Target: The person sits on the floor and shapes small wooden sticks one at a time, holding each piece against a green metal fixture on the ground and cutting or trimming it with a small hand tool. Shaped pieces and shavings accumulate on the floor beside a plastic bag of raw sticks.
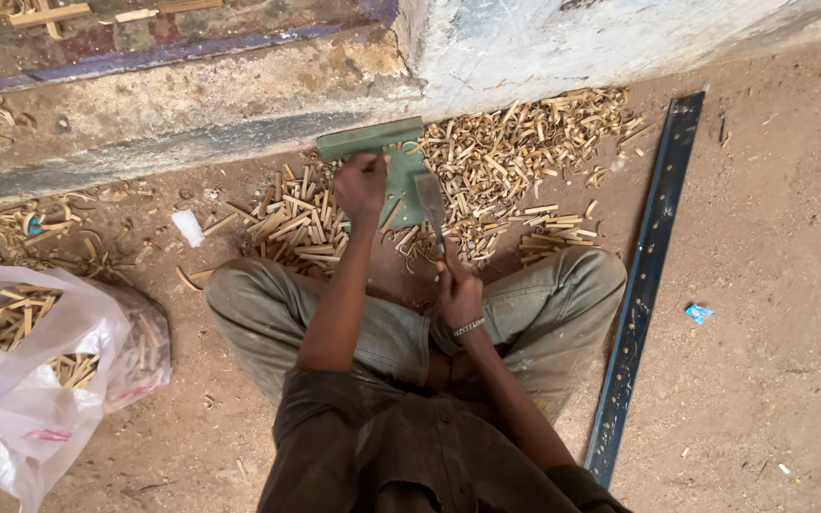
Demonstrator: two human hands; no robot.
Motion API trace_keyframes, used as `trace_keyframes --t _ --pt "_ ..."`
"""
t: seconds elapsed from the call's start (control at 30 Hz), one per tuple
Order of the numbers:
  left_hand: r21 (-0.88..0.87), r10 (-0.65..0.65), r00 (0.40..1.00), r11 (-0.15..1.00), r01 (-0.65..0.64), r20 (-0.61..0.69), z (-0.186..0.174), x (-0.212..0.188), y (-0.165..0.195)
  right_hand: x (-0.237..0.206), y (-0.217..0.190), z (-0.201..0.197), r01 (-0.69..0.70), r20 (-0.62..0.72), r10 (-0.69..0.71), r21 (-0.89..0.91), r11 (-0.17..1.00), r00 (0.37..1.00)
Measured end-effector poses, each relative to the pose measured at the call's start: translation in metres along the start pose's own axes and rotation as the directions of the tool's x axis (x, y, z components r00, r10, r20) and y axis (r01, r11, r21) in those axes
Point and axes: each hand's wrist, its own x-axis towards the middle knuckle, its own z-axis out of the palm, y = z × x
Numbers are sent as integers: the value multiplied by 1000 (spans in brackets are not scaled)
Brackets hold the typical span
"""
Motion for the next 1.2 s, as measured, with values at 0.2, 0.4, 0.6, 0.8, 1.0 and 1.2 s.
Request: trace_keyframes --t 0.2,0.4,0.6,0.8,1.0,1.2 --pt "-123 772 614 633 -764 162 -27 -43 -28 23 -7 32 91 54 -89 -38 995 995" --pt "67 733 570 591 -804 371 -25 -50 -39 35 -8 56 113 85 -103 -115 987 991" --pt "43 717 560 600 -799 414 -23 -34 -40 43 -18 58 45 105 -27 -171 984 994" --pt "81 704 592 615 -784 392 -15 -22 -33 56 -25 67 36 85 -21 -185 982 996" --pt "-30 739 603 639 -768 300 -19 -14 -21 68 -22 63 96 1 -96 43 994 995" --pt "14 352 935 936 -352 -31 -22 -13 -5 5 -2 40 -82 -23 95 339 937 995"
